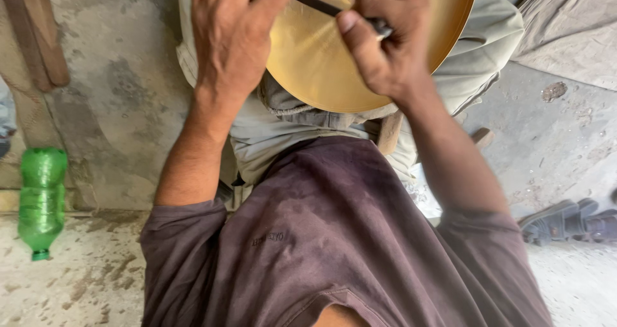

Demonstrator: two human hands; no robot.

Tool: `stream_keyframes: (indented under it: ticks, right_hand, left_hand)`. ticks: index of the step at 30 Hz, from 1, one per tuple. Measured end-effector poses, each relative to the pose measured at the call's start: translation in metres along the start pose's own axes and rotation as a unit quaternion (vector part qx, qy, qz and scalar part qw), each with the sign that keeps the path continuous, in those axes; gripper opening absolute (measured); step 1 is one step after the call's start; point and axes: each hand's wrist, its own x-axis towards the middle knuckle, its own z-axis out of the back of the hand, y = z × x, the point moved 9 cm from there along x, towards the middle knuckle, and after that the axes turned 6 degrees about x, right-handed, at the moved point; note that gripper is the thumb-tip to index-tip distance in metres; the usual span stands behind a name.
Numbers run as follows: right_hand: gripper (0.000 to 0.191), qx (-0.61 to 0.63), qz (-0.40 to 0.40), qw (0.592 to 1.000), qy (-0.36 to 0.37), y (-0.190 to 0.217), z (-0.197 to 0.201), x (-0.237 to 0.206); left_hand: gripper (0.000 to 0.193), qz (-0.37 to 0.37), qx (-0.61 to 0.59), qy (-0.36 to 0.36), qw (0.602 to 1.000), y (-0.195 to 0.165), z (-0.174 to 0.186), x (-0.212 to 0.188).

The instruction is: The person sits on the floor with a brass disc on their lap and scribes layout lines on it using a compass divider and a pointed scriber, rotating the disc as they work. They briefly set the tools down and pick up a dark object from the floor before resuming scribing.

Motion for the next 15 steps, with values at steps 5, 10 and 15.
stream_keyframes:
  ticks: [5,10,15]
  right_hand:
    - [0.018,-0.271,-0.015,0.957,0.105,0.058,0.026,0.016]
    - [0.038,-0.474,-0.138,0.846,0.202,0.027,-0.013,0.025]
    - [0.013,-0.513,-0.094,0.843,0.13,0.012,-0.035,0.045]
  left_hand:
    - [0.029,-0.042,-0.025,0.012,0.999,-0.019,0.006,0.018]
    - [0.021,-0.042,-0.014,-0.026,0.999,-0.015,0.006,0.03]
    - [0.017,0.145,-0.171,-0.044,0.974,0.027,-0.007,0.012]
